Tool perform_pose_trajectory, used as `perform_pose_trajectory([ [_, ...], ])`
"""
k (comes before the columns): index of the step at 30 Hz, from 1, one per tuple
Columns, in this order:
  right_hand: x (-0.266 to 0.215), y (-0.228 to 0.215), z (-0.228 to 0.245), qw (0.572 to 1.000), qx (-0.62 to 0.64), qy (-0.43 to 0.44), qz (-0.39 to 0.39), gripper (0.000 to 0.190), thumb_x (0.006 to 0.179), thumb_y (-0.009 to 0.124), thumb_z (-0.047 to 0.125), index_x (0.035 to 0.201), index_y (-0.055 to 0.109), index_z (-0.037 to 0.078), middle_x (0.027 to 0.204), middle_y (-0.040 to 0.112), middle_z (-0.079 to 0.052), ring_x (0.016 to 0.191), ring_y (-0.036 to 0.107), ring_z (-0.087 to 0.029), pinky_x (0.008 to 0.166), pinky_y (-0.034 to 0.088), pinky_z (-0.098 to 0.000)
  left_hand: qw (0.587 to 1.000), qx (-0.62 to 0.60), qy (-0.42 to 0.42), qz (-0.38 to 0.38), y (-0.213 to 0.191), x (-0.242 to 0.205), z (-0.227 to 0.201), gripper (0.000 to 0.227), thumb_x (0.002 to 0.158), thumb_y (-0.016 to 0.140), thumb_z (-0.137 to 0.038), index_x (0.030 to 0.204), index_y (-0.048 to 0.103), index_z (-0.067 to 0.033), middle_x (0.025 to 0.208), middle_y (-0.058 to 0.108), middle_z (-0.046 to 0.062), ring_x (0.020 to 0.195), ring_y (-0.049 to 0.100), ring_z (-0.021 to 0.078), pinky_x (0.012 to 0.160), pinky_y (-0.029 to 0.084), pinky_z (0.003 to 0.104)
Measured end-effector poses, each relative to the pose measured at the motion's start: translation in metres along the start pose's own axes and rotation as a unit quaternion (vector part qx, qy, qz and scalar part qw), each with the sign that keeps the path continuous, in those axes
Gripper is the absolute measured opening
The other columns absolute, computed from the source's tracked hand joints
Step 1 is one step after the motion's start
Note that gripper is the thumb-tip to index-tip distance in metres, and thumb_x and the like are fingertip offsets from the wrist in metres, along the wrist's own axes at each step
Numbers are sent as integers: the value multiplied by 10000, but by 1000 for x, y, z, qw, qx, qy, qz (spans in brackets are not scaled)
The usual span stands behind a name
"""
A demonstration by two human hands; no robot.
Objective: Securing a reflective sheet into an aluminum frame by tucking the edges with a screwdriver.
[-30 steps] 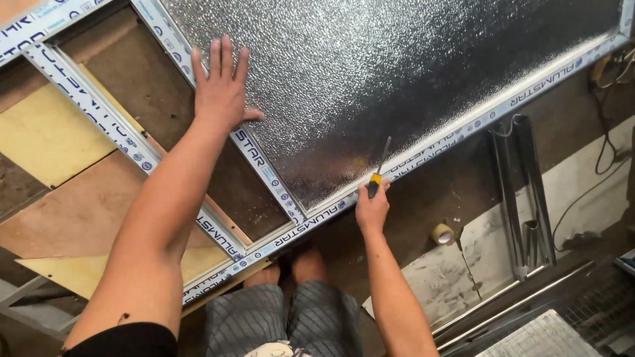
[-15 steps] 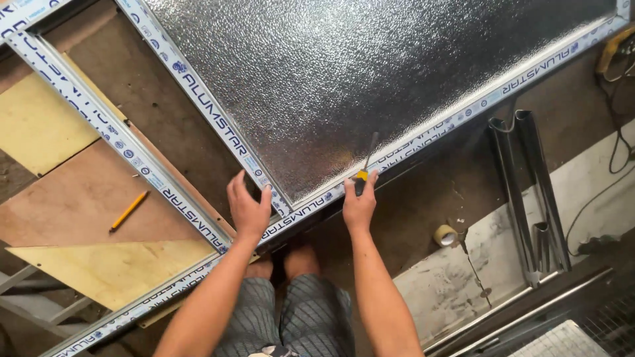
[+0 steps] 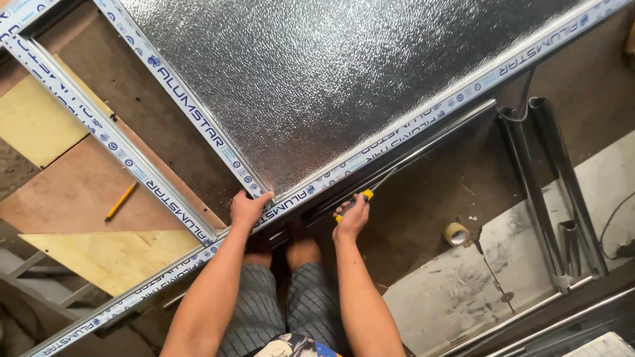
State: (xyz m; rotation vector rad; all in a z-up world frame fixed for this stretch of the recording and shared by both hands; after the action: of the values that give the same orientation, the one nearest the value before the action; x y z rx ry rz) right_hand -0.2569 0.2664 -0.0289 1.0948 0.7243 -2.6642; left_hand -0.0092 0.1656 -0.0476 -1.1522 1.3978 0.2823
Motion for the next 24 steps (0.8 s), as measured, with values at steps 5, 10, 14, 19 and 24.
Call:
perform_pose_trajectory([
  [5, 9, -29, -43, 985, -134, -64, 88, 298, 1029, 542, 358, 1065, 596, 67, 851, 656, -150, 759, 632, -219, 644, 521, -347, 990, -107, 12, 89, -23, -23, -21, 684, 719, 946, -442, 1187, 684, -18, 1152, 726, 221, 1154, 683, 384, 948, 563, 517],
  [10, -36, -4, 3, 934, -302, -128, 144, 280, 890, 707, 192, 1095, 665, 6, 1016, 709, -246, 1067, 685, -368, 942, 558, -486, 961, -237, -32, 136, -38, -40, -32, 563, 763, 934, -336, 1118, 652, -4, 980, 706, 141, 893, 706, 277, 824, 605, 446],
  [14, -25, 22, 0, 901, -342, -205, 168, 215, 840, 767, 161, 1034, 773, 69, 973, 759, -175, 1021, 730, -329, 863, 614, -441, 966, -220, 15, 135, -52, -60, -44, 549, 753, 935, -352, 1044, 684, 40, 943, 690, 184, 925, 648, 293, 851, 575, 488],
  [19, -54, 37, 9, 968, -162, -129, 139, 288, 879, 575, 66, 1072, 682, -119, 1070, 696, -339, 1129, 654, -371, 988, 484, -525, 976, -172, 25, 131, -51, -48, -33, 601, 876, 839, -492, 1142, 702, 29, 1084, 731, 237, 1100, 690, 352, 990, 532, 526],
  [24, -110, 63, 56, 901, 295, 192, 255, 566, 952, 538, 516, 1346, 643, 123, 1312, 688, -118, 1216, 640, -303, 1130, 461, -492, 977, -161, 32, 134, -53, -58, -45, 620, 908, 785, -526, 1179, 701, 25, 1145, 731, 243, 1174, 671, 390, 1059, 485, 548],
])
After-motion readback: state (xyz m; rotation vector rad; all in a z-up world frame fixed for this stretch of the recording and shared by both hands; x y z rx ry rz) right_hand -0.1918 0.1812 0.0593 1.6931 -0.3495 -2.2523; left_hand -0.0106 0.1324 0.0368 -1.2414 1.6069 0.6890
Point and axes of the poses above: each hand's wrist, its own x-axis towards the middle knuckle, its own y-axis out of the palm, z = x × y, the point moved 1 cm from there along x, towards the middle knuckle
